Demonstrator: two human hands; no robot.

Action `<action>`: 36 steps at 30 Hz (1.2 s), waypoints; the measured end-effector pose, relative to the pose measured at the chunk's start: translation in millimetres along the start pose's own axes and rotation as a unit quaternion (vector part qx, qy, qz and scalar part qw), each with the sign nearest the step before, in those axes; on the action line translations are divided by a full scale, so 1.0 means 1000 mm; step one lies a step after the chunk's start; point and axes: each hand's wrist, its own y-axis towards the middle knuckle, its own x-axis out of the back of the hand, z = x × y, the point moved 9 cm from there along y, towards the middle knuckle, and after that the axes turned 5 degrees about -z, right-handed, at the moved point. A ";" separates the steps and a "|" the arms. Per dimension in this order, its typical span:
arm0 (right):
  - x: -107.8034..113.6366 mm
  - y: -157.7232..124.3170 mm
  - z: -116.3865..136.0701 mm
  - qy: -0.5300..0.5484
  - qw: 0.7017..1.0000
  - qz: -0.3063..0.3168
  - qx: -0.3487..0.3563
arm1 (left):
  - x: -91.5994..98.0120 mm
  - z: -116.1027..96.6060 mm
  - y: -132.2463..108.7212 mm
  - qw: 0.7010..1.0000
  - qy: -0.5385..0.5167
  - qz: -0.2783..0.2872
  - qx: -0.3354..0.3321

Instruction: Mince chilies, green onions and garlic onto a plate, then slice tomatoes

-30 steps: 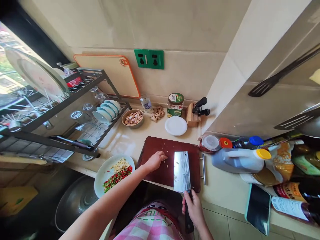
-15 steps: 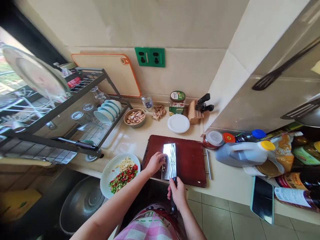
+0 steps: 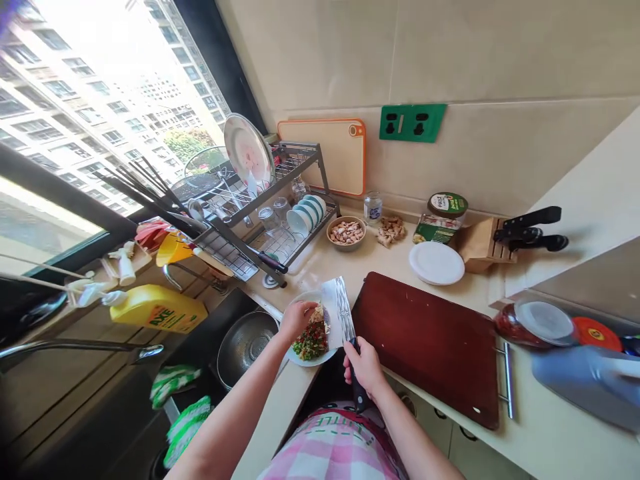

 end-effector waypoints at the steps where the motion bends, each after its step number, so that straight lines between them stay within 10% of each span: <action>1: 0.005 -0.003 -0.002 0.013 1.000 -0.006 -0.007 | -0.002 0.001 0.000 1.000 0.006 0.019 -0.023; 8: 0.098 -0.065 -0.021 0.121 0.987 -0.104 0.007 | -0.016 -0.040 0.012 0.997 -0.013 -0.016 -0.078; 14: 0.213 -0.176 -0.080 0.169 0.936 -0.308 0.008 | -0.122 -0.216 -0.049 0.939 -0.151 0.169 -0.261; 19: 0.252 -0.249 -0.124 0.198 0.891 -0.408 -0.026 | -0.198 -0.317 -0.115 0.879 -0.163 0.284 -0.346; 27: 0.267 -0.257 -0.144 0.151 0.914 -0.372 -0.060 | -0.222 -0.328 -0.123 0.891 -0.048 0.279 -0.355; 36: 0.272 -0.233 -0.144 0.127 0.940 -0.312 -0.054 | -0.244 -0.341 -0.138 0.838 -0.026 0.296 -0.457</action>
